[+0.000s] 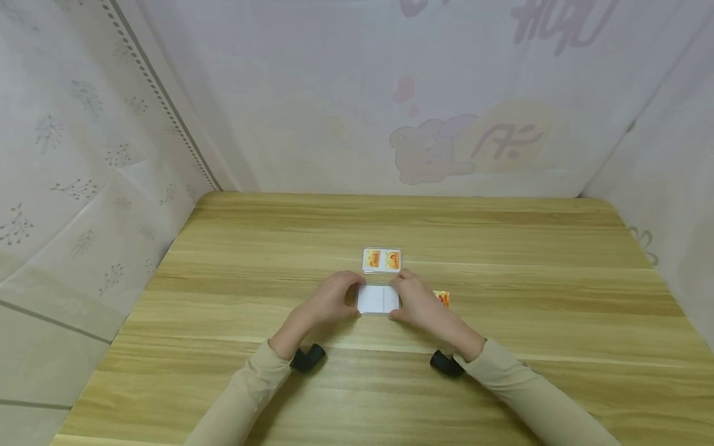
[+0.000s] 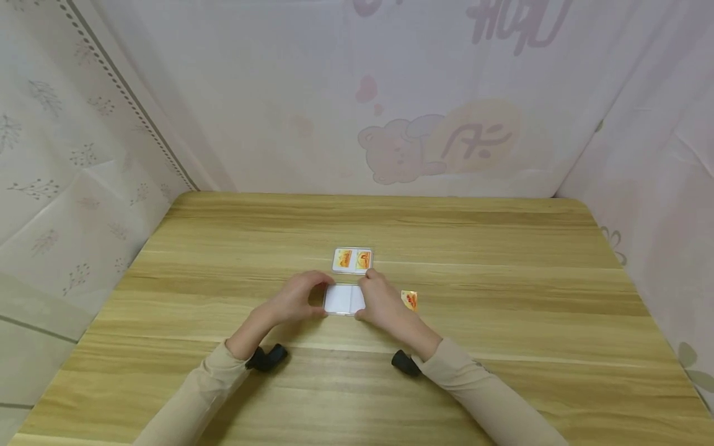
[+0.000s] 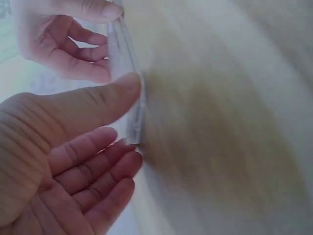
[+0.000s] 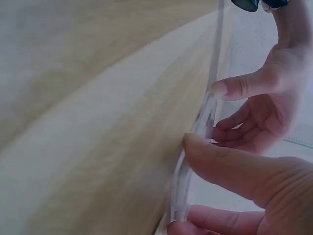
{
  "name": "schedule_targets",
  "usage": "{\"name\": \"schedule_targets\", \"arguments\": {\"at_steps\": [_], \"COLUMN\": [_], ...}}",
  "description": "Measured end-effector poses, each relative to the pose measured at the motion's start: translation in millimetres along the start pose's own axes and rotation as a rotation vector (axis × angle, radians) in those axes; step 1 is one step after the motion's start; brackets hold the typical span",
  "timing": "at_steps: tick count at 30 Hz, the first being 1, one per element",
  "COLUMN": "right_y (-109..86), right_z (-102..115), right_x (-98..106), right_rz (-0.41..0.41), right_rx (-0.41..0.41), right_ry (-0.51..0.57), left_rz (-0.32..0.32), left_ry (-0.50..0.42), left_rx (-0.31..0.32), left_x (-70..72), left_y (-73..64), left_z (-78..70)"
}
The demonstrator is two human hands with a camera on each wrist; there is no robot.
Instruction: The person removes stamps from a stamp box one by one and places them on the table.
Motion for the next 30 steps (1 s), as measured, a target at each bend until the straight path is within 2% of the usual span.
{"name": "schedule_targets", "arguments": {"at_steps": [10,16,20,24,27,30], "right_y": [6.7,6.0,5.6,4.1,2.8,2.7], "right_z": [3,1,0,-1,-5,-11], "right_x": [0,1,2,2,3,6], "right_rz": [0.042,0.048,0.044,0.046,0.051,0.034], "right_rx": [-0.005,0.005,0.018,0.026,0.007,-0.012], "right_ry": [-0.06,-0.042,-0.01,0.015,0.067,0.097], "left_rz": [0.116,0.15,0.151,0.137,0.119,0.075], "left_ry": [0.084,0.058,0.03,0.004,-0.066,-0.156], "left_rx": [0.041,0.088,0.102,0.075,0.062,0.07], "left_x": [2.5,1.8,2.1,3.4,4.9,8.8], "left_y": [10.4,9.4,7.2,5.4,2.6,-0.8], "left_z": [-7.1,-5.6,-3.8,-2.4,2.9,11.6]}}
Point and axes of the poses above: each hand's wrist, its own y-axis towards the middle knuckle, its own x-axis out of the back of the hand, z = x × y, the point moved 4 cm from there along y, towards the middle knuckle, and after that the axes turned 2 degrees about -y, right-handed, at the moved point
